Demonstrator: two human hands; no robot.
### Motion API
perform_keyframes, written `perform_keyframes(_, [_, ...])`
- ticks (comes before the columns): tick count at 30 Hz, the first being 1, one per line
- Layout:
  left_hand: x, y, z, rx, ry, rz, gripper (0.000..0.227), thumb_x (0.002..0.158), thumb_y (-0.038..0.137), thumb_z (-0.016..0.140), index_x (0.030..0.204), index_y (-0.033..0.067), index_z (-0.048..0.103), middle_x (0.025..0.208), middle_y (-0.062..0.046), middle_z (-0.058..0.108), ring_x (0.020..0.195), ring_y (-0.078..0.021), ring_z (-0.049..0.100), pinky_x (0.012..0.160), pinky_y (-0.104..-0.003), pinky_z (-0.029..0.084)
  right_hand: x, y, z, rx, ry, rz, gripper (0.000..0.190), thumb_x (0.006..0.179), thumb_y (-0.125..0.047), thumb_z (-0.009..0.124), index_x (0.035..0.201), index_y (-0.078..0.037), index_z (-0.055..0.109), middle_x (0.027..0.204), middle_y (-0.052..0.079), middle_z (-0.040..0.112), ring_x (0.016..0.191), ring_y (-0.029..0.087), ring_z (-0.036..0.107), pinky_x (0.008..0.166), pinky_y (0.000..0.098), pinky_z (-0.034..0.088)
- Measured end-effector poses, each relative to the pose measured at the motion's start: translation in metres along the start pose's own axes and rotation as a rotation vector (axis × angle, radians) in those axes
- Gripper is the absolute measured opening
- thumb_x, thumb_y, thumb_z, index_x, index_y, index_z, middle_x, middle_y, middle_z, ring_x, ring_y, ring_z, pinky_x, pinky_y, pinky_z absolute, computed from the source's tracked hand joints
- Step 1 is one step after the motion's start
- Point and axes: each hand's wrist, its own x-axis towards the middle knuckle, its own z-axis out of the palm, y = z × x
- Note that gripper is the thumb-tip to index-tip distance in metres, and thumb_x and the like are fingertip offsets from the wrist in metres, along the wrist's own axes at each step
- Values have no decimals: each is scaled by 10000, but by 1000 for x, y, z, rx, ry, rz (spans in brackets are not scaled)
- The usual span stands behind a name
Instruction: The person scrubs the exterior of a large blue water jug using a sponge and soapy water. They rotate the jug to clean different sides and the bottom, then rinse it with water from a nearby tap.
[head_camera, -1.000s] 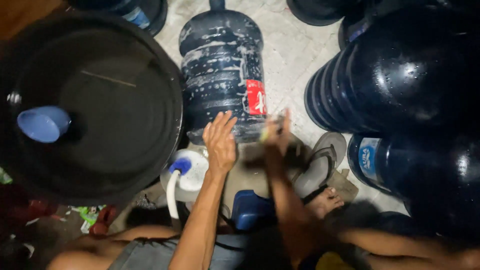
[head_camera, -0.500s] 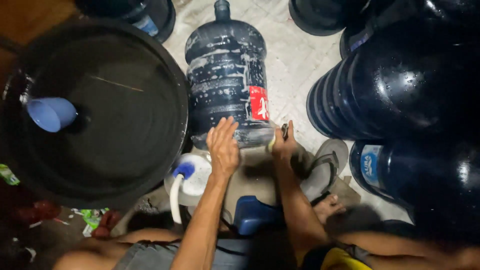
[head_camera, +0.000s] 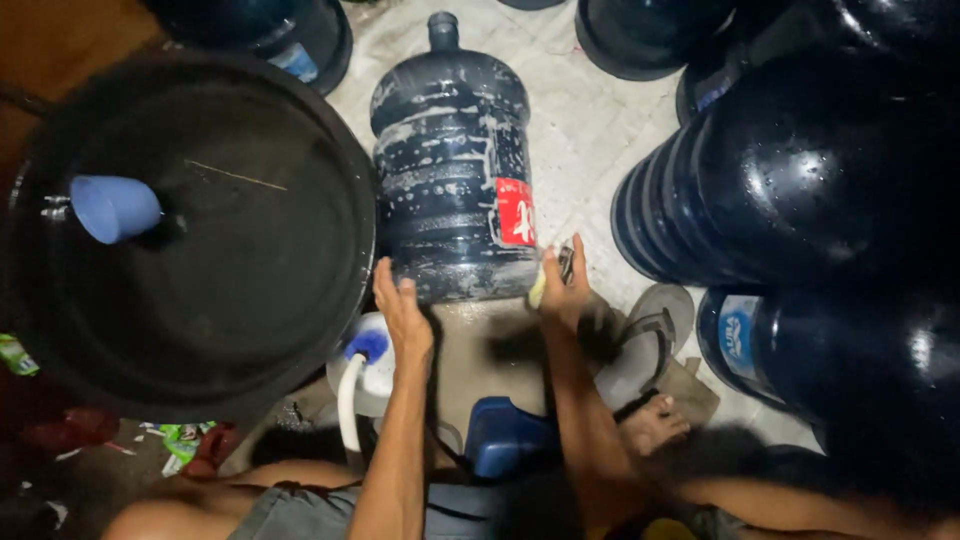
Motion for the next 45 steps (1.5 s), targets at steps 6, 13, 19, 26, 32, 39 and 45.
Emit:
perform_keyframes(6, [-18,39,28,139,-43,56,698,912,528,391,1435,78,290,1410,-230,269,1353,-431,200,1098,-542,121,38,31,-27,122,-129,84,554,884,-136,668,1391,-120,448,1235,251,528,1019,233,549,906,385,474])
perform_keyframes(13, [-25,27,66,194,-249,378,609,835,210,559,1418,159,392,1409,-216,320,1291,-443,315,1075,-537,247,52,-35,-50,-27,-255,-252,606,859,-89,701,1407,-169,456,1155,177,605,985,163,556,887,350,486])
perform_keyframes(19, [13,0,61,-919,6,-725,616,931,512,381,1448,180,343,1530,-191,200,1423,-342,153,1156,-456,183,33,-67,-34,-154,-421,-322,622,815,-140,717,1388,-164,475,1088,114,645,974,144,553,887,322,465])
perform_keyframes(26, [17,92,28,-405,-276,-873,868,833,747,339,1484,180,245,1489,-176,291,1373,-357,269,1131,-480,220,57,-69,-54,-21,-466,-105,591,864,-196,654,1400,-136,412,1146,160,602,1021,217,556,927,382,447])
perform_keyframes(32, [-3,157,15,206,-520,-477,905,875,717,258,1482,50,188,1480,-232,268,1378,-368,257,1123,-483,189,68,-47,-66,92,-382,-36,561,836,-250,685,1347,-154,475,1147,143,625,1017,209,583,906,347,478])
perform_keyframes(39, [-18,151,27,221,-383,-332,725,970,461,336,1486,2,114,1483,-332,162,1377,-486,145,1113,-569,125,26,-72,-34,-284,-395,-289,620,786,-177,722,1354,-167,473,1177,132,636,1061,318,592,959,437,424])
perform_keyframes(45, [-9,157,33,237,-235,-171,570,949,199,347,1484,60,208,1524,-247,120,1406,-405,107,1119,-557,60,-7,-117,-11,-552,-413,-207,607,768,-335,697,1335,-312,483,1235,124,606,1127,364,570,970,433,442])
